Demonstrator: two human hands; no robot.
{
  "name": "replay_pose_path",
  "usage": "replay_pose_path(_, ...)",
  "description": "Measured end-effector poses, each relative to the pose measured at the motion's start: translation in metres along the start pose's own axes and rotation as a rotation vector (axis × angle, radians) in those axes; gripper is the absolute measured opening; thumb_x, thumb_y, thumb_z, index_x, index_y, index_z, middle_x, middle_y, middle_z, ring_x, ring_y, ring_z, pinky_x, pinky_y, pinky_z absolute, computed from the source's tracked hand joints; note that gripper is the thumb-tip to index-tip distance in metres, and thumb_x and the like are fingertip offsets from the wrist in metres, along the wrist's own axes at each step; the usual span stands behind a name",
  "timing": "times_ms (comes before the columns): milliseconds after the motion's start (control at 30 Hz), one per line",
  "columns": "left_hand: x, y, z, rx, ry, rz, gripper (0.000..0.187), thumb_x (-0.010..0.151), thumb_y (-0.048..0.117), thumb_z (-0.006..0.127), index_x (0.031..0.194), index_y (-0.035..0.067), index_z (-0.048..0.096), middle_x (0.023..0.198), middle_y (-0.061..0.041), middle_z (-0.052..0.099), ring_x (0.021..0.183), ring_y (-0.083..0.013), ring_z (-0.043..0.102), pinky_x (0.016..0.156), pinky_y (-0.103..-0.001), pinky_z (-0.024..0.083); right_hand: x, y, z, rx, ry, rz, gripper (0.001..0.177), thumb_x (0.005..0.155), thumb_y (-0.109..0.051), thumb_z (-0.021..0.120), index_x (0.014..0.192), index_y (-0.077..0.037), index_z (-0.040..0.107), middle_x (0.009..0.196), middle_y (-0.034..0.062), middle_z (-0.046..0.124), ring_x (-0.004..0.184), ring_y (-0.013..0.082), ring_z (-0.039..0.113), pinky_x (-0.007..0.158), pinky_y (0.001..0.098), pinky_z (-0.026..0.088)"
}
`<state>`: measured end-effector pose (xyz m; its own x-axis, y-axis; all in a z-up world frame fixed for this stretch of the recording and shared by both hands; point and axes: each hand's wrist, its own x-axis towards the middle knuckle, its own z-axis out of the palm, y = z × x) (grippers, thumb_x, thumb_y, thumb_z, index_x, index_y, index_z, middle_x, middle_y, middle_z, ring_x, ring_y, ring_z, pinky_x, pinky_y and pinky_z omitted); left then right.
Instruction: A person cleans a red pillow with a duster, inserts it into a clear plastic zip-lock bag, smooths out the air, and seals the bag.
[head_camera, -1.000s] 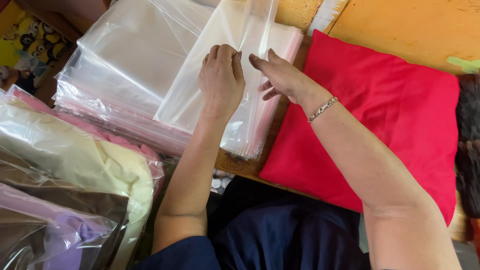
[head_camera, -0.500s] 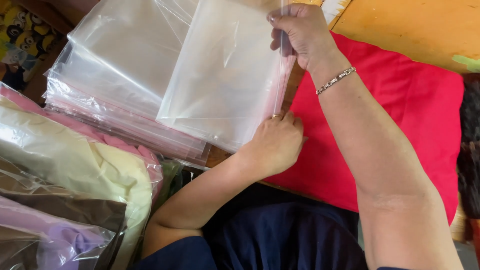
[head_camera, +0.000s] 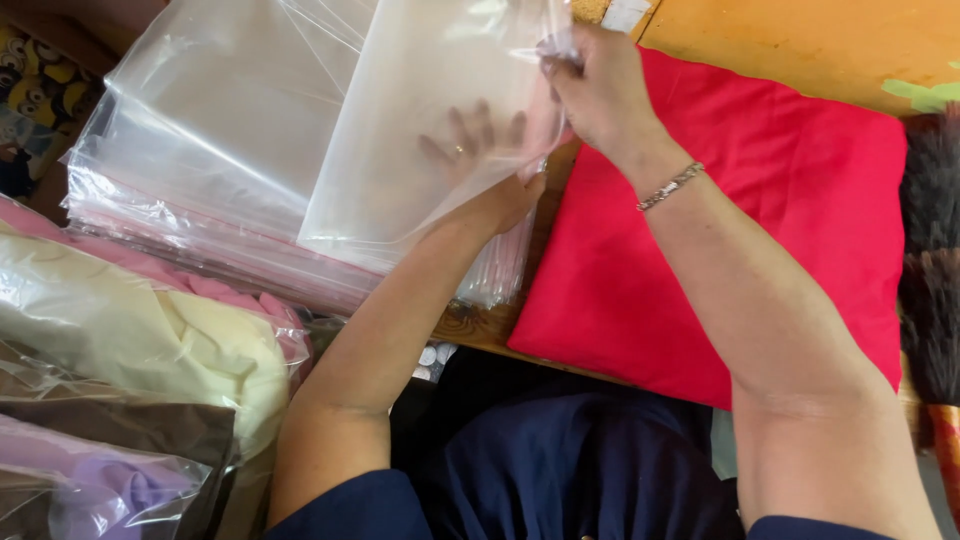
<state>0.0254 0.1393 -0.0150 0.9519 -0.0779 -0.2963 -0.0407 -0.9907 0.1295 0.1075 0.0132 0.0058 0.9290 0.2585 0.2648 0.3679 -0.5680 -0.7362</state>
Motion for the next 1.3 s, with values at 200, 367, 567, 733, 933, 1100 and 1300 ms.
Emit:
replay_pose_path(200,0.004,-0.017,-0.008,-0.283,0.125,-0.087,0.071,0.086,0.056,0.043,0.145,0.021,0.024,0.152,-0.021,0.005,0.138,-0.0473,0.004,0.105,-0.063,0.016,-0.028,-0.021,-0.082,0.349,0.064,0.138,0.02,0.108,-0.006,0.043,0.095,-0.009,0.058,0.056,-0.0036,0.033,0.045,0.0037,0.029,0.043,0.0179,0.026)
replay_pose_path(367,0.083,-0.035,0.114,0.04,0.671,-0.001,0.096,0.081,0.086,0.027,0.149,0.02,0.015,0.15,-0.025,0.017,0.134,-0.0491,0.025,0.103,-0.055,0.035,-0.08,-0.025,-0.148,0.23,0.187,-0.003,0.016,0.117,-0.005,0.044,0.109,-0.003,0.058,0.067,0.0014,0.043,0.051,0.0073,0.038,0.047,0.0202,0.028)
replay_pose_path(567,0.037,-0.027,0.03,-0.067,0.15,-0.042,0.084,0.081,0.07,0.035,0.148,0.026,0.01,0.152,-0.022,0.002,0.136,-0.0505,0.002,0.101,-0.071,0.011,-0.128,0.134,-0.238,0.383,0.231,0.055,0.027,0.113,-0.034,0.046,0.129,-0.014,0.041,0.073,-0.0089,0.039,0.049,0.0009,0.037,0.042,0.0176,0.032)
replay_pose_path(733,0.047,-0.027,0.052,0.114,0.268,0.002,0.104,0.075,0.077,0.042,0.15,0.017,0.003,0.151,-0.027,-0.004,0.134,-0.0551,-0.007,0.096,-0.08,0.001,-0.17,0.147,-0.235,0.471,0.464,0.491,0.029,0.102,-0.05,0.051,0.121,-0.028,0.054,0.074,-0.015,0.047,0.044,-0.0015,0.042,0.038,0.0172,0.041)
replay_pose_path(933,-0.003,-0.003,0.027,-0.082,0.323,0.307,0.11,0.077,0.05,0.069,0.149,0.024,-0.009,0.146,-0.037,-0.016,0.132,-0.0578,-0.017,0.099,-0.078,0.0,-0.19,0.084,-0.178,0.352,0.596,0.563,0.019,0.104,-0.014,0.048,0.09,-0.011,0.061,0.058,-0.0005,0.049,0.044,0.0093,0.047,0.038,0.0214,0.041)
replay_pose_path(1100,-0.047,0.005,-0.037,-0.528,-0.114,0.44,0.103,0.069,0.021,0.087,0.144,0.043,0.019,0.146,-0.02,-0.034,0.135,-0.0485,-0.025,0.109,-0.062,0.002,-0.203,0.112,-0.189,0.15,0.505,0.526,0.01,0.103,-0.003,0.051,0.098,-0.008,0.058,0.062,-0.0006,0.046,0.048,0.0081,0.043,0.041,0.0222,0.036)
replay_pose_path(1300,-0.047,0.023,-0.055,-1.732,0.273,0.249,0.124,0.056,0.073,0.057,0.145,0.01,-0.003,0.154,-0.021,0.014,0.141,-0.0363,0.021,0.105,-0.062,0.022,-0.214,0.097,-0.186,-0.028,0.398,0.573,0.006,0.097,-0.014,0.062,0.096,-0.009,0.067,0.083,-0.0007,0.063,0.076,0.0055,0.057,0.067,0.0199,0.046)
